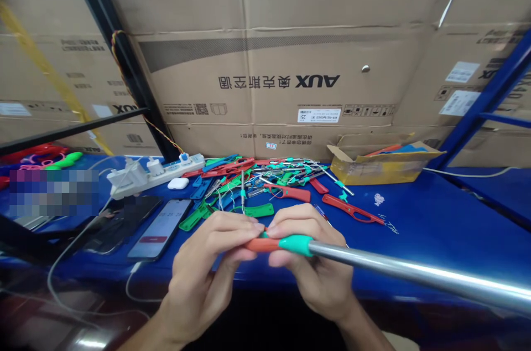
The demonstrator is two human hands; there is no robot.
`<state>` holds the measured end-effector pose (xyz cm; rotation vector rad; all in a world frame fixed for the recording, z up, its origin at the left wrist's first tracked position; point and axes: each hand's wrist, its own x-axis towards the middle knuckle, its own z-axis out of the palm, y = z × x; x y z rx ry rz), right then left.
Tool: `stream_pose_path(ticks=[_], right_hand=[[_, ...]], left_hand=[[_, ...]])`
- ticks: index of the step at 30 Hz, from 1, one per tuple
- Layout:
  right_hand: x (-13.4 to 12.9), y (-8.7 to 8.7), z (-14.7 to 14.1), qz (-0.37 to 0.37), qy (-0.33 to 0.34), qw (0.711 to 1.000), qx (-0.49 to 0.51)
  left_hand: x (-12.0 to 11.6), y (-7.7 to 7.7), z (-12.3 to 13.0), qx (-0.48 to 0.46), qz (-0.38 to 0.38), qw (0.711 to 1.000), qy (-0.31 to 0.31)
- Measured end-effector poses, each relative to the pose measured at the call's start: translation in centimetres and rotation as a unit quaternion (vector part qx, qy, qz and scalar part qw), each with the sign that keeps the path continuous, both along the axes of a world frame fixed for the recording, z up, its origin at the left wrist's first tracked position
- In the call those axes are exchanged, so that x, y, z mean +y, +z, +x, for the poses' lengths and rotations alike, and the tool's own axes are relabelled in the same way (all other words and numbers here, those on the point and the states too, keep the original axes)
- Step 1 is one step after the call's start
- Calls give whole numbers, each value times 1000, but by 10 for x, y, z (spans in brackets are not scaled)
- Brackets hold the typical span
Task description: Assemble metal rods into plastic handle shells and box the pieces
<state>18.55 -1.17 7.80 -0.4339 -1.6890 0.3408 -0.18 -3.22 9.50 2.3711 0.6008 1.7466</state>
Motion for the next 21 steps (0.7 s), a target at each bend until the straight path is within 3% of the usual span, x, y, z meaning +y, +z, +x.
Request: stream_pose_path(ticks=[5, 9, 13, 16, 21], right_hand=[[-6, -2, -2, 17, -49, 999, 12], [-9, 2, 4, -9, -31, 999, 29], [-8, 8, 11, -48, 3, 990, 131], [-4, 12, 14, -94, 37, 979, 178], [2, 13, 16, -144, 55, 968, 199]], left_hand=[[3, -5, 7, -18, -33, 999, -26], [4, -4, 6, 5, -58, 996, -70], [8, 0, 0, 117, -133, 983, -42], [11, -2, -1, 191, -146, 970, -28], [13, -13, 7, 157, -128, 978, -39]])
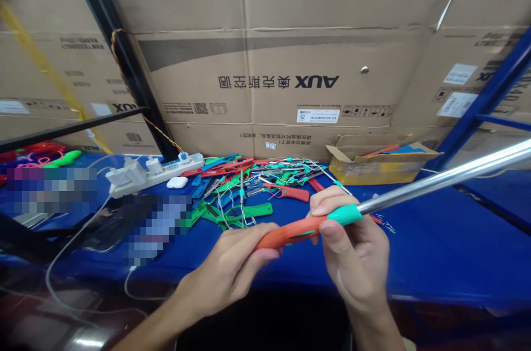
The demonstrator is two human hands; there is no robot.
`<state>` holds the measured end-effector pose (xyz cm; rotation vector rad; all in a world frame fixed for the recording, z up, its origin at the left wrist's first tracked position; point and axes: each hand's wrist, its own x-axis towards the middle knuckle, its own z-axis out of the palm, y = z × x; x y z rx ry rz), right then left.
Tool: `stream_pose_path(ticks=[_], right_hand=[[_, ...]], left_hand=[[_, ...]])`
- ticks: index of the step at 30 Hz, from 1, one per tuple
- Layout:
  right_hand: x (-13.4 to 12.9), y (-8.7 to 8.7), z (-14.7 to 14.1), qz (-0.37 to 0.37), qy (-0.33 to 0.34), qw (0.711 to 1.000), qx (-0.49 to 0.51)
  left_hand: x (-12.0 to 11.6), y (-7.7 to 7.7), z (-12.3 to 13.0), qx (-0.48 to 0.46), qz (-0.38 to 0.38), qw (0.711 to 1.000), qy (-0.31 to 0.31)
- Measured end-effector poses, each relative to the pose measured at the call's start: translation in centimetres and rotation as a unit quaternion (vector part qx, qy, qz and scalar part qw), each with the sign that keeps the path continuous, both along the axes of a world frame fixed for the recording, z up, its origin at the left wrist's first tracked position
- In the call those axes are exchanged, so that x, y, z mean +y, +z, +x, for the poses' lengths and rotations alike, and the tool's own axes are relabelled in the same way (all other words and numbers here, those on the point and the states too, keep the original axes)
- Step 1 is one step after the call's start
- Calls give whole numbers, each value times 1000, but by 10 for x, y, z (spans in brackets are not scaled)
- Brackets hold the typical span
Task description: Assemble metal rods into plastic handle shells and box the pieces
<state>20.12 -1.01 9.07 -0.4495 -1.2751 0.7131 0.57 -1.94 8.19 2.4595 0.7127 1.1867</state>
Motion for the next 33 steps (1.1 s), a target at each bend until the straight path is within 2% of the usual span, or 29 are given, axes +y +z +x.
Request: stream_pose_path(ticks=[4, 8, 13, 18, 22, 27, 31, 33], right_hand=[[5, 0, -1, -24, 14, 1000, -2], [12, 2, 2, -25, 26, 999, -21], [17, 5, 12, 5, 42, 999, -24], [19, 8, 21, 32, 51, 998, -20], [18, 7, 20, 54, 11, 998, -40], [16, 1, 20, 50, 2, 998, -33], [17, -1, 18, -9, -11, 994, -104], [17, 2, 14, -59, -6, 987, -149]], left_hand=[[0, -5, 3, -43, 8, 999, -2], [2, -2, 1, -56, -1, 998, -1], [0, 6, -8, -43, -94, 995, 1], [0, 13, -11, -4, -166, 984, -59], [1, 1, -4, -84, -154, 984, -33], [1, -18, 3, -100, -88, 989, 61], [9, -17, 2, -78, -17, 994, 81], [15, -17, 3, -53, 26, 991, 116]])
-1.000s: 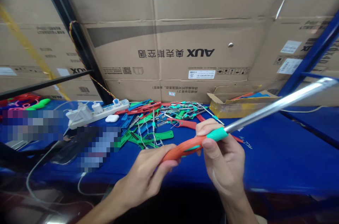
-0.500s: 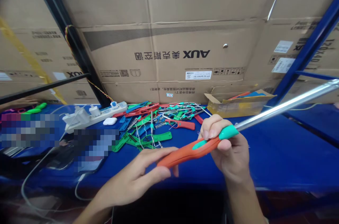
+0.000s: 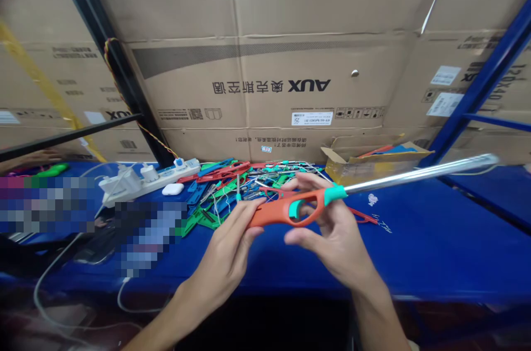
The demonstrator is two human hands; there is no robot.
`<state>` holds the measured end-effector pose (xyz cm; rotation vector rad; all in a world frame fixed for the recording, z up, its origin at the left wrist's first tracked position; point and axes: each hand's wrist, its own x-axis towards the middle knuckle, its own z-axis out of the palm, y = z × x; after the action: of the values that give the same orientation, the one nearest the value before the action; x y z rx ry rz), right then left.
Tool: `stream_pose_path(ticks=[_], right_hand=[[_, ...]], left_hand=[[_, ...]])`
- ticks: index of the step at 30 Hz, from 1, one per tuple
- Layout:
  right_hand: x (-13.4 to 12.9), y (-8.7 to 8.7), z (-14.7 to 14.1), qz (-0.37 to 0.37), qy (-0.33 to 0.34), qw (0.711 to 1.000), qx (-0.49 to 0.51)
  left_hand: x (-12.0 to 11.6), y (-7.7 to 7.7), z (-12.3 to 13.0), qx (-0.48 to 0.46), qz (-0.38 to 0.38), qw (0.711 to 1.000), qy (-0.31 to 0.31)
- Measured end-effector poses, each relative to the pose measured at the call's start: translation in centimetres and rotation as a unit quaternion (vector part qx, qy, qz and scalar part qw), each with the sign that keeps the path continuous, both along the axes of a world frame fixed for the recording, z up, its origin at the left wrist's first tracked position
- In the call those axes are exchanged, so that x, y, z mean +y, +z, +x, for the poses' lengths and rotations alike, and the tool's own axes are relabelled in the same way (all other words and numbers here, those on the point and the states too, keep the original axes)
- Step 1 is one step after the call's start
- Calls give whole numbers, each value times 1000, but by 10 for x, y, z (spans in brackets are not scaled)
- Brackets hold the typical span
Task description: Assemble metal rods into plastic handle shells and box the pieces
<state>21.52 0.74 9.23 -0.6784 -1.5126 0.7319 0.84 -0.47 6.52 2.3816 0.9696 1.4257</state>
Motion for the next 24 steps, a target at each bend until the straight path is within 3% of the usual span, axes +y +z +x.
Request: stream_pose_path(ticks=[5, 10, 14, 16, 19, 22, 24], right_hand=[[11, 2, -13, -105, -19, 993, -47], [34, -25, -18, -198, 60, 978, -6], [35, -59, -11, -278, 69, 955, -73], [26, -66, -5, -241, 79, 957, -143], [10, -63, 2, -110, 155, 947, -260], [1, -55, 4, -62, 203, 913, -348], [0, -51, 3, -55, 185, 906, -377]], left_hand=[[6, -9, 2, 82, 37, 990, 107], [3, -26, -9, 132, 9, 991, 27], [0, -41, -25, 202, 19, 979, -23], [-2, -46, -29, 228, 62, 971, -25], [-5, -50, -27, 253, 126, 958, -53], [-8, -55, -25, 250, 111, 958, -85], [-7, -60, -26, 243, 76, 963, -86]])
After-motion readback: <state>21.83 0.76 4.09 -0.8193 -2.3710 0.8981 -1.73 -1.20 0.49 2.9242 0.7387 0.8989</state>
